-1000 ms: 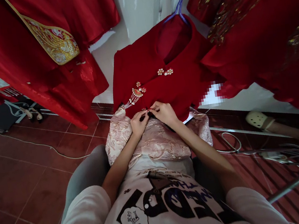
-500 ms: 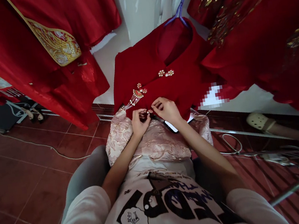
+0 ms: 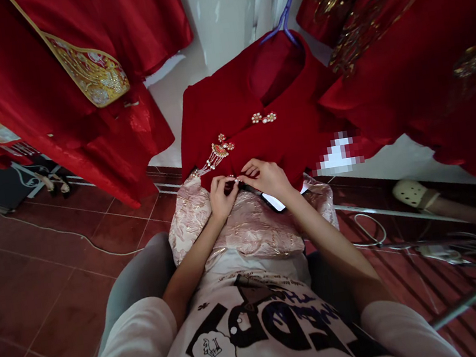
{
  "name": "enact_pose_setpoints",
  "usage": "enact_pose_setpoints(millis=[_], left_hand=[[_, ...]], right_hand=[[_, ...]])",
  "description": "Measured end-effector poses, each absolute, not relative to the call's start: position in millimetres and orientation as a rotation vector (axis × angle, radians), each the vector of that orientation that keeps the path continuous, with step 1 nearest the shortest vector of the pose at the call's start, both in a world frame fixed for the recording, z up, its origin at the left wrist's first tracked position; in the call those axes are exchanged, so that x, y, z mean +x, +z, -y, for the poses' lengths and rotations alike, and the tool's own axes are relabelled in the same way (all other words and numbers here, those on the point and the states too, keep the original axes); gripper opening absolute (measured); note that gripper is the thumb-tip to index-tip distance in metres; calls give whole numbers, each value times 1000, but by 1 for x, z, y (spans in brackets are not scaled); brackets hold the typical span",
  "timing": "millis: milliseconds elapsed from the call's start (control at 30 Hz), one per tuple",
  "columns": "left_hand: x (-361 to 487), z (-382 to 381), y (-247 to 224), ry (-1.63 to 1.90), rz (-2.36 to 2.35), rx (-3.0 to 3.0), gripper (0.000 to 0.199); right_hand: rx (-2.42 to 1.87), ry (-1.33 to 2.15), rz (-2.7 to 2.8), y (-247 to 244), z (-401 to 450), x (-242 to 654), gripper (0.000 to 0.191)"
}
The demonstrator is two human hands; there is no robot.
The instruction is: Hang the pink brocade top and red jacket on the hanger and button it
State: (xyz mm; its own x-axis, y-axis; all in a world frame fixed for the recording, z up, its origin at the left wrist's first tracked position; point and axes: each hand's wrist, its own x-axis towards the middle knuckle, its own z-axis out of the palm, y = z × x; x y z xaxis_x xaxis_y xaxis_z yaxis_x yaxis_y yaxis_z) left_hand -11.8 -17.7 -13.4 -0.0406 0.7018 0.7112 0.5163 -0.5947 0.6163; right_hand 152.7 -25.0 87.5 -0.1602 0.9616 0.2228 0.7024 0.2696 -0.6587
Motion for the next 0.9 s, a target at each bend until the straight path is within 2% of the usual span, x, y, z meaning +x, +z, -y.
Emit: enact_pose_setpoints(millis=[233, 367, 900], left_hand=[[-11, 18, -13, 1718, -1181, 1987, 9], [-11, 20, -12, 1655, -1105, 1942, 16], [-6, 20, -8, 1619, -1205, 1826, 29]], right_hand=[[-1516, 642, 1937, 75, 19, 150, 11], [-1514, 631, 1923, 73, 18, 150, 11], [-1469, 697, 1893, 74, 18, 149, 8]])
